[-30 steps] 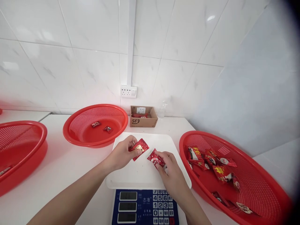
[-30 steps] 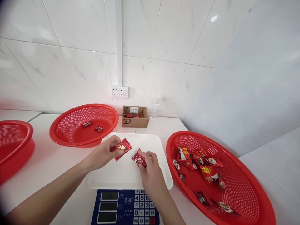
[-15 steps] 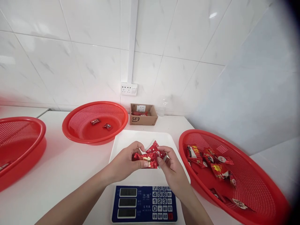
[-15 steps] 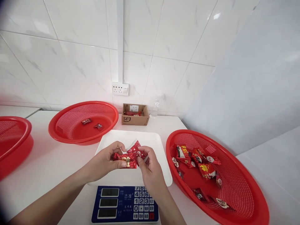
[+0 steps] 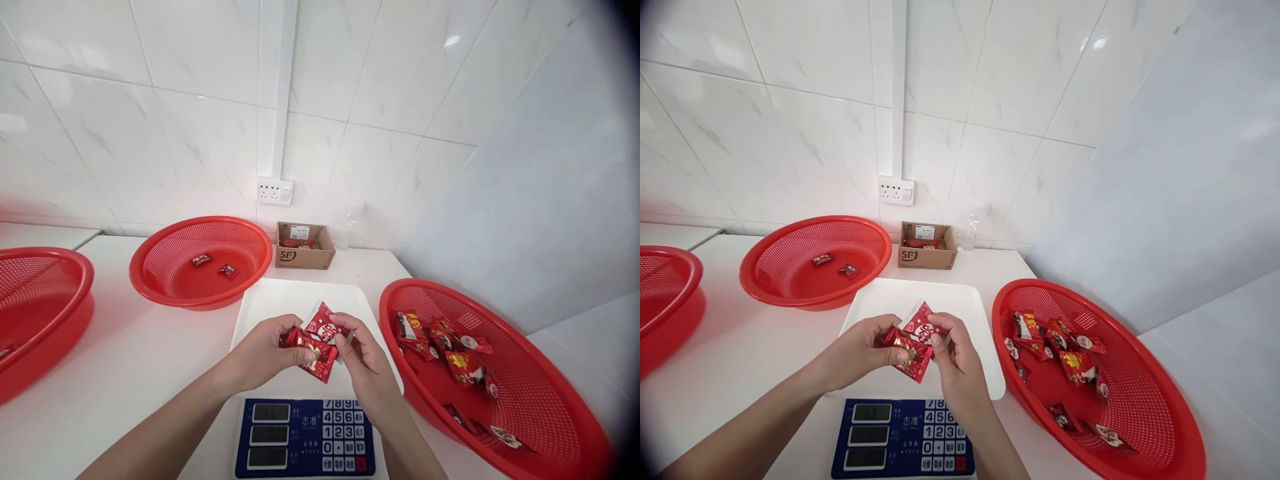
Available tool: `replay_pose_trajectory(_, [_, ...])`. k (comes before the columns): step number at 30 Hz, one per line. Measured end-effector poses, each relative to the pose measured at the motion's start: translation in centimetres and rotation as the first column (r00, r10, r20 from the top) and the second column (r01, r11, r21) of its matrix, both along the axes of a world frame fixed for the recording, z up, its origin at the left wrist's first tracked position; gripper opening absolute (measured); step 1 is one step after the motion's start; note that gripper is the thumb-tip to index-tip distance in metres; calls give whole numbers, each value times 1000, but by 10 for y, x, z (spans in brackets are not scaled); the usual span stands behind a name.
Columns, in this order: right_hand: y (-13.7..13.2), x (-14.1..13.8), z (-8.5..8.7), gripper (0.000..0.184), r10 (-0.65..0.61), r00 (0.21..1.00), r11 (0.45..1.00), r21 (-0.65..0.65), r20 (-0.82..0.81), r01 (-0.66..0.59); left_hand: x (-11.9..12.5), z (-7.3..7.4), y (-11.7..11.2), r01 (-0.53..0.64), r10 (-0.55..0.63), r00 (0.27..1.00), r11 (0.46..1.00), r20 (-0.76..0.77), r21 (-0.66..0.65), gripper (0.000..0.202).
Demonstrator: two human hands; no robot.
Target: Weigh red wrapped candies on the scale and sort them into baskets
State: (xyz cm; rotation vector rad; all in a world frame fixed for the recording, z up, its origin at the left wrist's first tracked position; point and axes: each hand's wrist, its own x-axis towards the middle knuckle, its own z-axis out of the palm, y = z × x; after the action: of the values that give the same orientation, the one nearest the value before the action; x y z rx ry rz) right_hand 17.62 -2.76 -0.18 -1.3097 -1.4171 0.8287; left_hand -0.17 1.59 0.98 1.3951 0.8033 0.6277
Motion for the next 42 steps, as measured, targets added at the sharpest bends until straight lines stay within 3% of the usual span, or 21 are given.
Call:
replay_pose_trajectory(7, [0, -2, -3, 29, 87, 994, 995, 48, 73, -90, 1, 1, 0, 9, -9, 1000, 1000, 20, -11, 28])
replay_pose_trajectory(11, [0, -2, -6, 29, 67, 997, 995, 72, 47, -70, 1, 3, -2, 5, -6, 998, 1000, 60, 19, 25])
replay_pose_trajectory(15, [-1, -4, -7, 27, 66, 998, 995, 81, -5, -65, 2, 0, -2, -82, 82, 997, 994, -2, 73, 35])
replay_pose_trajectory(19, [-1, -8, -6, 44, 15, 990, 998, -54, -143, -23, 5, -5, -5, -205, 212, 977, 966, -25, 157, 41])
replay_pose_trajectory(23, [-2, -9, -1, 36, 135, 977, 969, -184, -168, -165, 5, -6, -7, -225, 240, 970, 952, -47, 209, 41])
replay_pose_trajectory(29, [-6, -12, 4, 36, 130, 986, 965, -214, -106, -150, 2, -8, -8, -144, 146, 989, 981, 0, 129, 42])
replay_pose_trajectory(32, [-5, -13, 2, 36, 152, 978, 963, -200, -143, -180, 0, -9, -9, -162, 157, 984, 984, 78, 67, 43])
replay_pose_trajectory(34, [-4, -13, 0, 34, 181, 972, 959, -193, -149, -208, -4, -9, -9, -205, 199, 978, 971, 63, 123, 40])
replay_pose_trajectory(36, [-4, -10, -2, 33, 198, 971, 954, -202, -136, -223, -13, -7, -6, -294, 308, 951, 915, -10, 278, 37])
replay_pose_trajectory(38, [-6, -3, -4, 31, 183, 977, 952, -226, -113, -204, -29, -2, 2, -404, 484, 872, 800, -78, 444, 35])
replay_pose_trajectory(42, [-13, 16, -9, 29, 95, 993, 964, -242, -64, -108, -75, 11, 32, -553, 777, 601, 572, -185, 606, 34])
